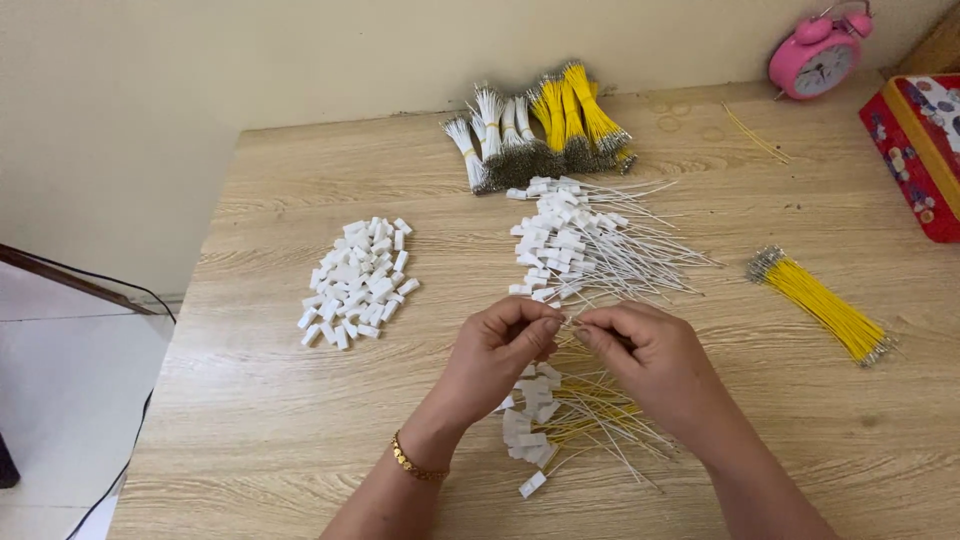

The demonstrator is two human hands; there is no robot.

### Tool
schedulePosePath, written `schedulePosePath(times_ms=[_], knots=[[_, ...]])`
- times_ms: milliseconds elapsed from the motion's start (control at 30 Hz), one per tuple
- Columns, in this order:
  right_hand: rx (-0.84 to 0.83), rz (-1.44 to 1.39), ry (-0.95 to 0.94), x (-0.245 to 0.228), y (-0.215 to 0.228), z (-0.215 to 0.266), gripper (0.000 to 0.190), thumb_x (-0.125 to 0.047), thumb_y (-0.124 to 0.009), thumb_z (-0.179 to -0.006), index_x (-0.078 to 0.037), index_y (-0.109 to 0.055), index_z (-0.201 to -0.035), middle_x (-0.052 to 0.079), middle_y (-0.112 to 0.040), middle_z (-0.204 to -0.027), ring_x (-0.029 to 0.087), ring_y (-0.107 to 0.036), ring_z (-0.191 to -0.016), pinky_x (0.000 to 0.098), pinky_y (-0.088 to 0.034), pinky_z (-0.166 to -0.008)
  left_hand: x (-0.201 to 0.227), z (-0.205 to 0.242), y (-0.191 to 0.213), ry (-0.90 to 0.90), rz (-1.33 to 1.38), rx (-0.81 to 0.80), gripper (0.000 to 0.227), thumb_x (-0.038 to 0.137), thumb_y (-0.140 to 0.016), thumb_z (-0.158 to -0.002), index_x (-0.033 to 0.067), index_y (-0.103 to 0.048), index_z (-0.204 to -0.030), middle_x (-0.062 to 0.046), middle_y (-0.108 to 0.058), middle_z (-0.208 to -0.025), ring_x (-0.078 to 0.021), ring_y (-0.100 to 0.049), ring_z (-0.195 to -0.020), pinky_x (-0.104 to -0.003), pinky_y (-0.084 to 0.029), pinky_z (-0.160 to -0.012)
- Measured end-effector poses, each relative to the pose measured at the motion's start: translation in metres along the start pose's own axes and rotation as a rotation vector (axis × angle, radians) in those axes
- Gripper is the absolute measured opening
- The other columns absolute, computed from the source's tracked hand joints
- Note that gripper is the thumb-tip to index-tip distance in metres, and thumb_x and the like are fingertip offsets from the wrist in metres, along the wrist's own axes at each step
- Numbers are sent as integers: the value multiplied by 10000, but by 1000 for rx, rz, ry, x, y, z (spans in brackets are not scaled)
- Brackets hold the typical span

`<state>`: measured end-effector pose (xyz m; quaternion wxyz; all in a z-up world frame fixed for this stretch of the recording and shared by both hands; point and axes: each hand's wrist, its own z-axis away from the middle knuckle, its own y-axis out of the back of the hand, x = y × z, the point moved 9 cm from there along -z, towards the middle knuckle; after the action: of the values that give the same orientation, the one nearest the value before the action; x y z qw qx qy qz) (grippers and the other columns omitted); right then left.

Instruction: Manually assemble wire harnesses by inserting thin wires into white plastic connectors.

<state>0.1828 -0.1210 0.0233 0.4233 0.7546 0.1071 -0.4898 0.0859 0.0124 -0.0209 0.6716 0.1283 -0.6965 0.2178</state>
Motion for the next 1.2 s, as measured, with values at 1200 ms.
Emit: schedulePosePath(times_ms=[1200], knots=[[-86, -54, -95, 5, -11, 2, 162, -133, -650, -940, -38, -749, -1026, 188, -719, -779, 287, -710, -735, 433, -562, -708, -31, 4, 7, 93, 418, 91, 241, -35, -713, -907, -95, -710, -1140, -209, -737, -1042, -235, -746, -910, -381, -659, -843]])
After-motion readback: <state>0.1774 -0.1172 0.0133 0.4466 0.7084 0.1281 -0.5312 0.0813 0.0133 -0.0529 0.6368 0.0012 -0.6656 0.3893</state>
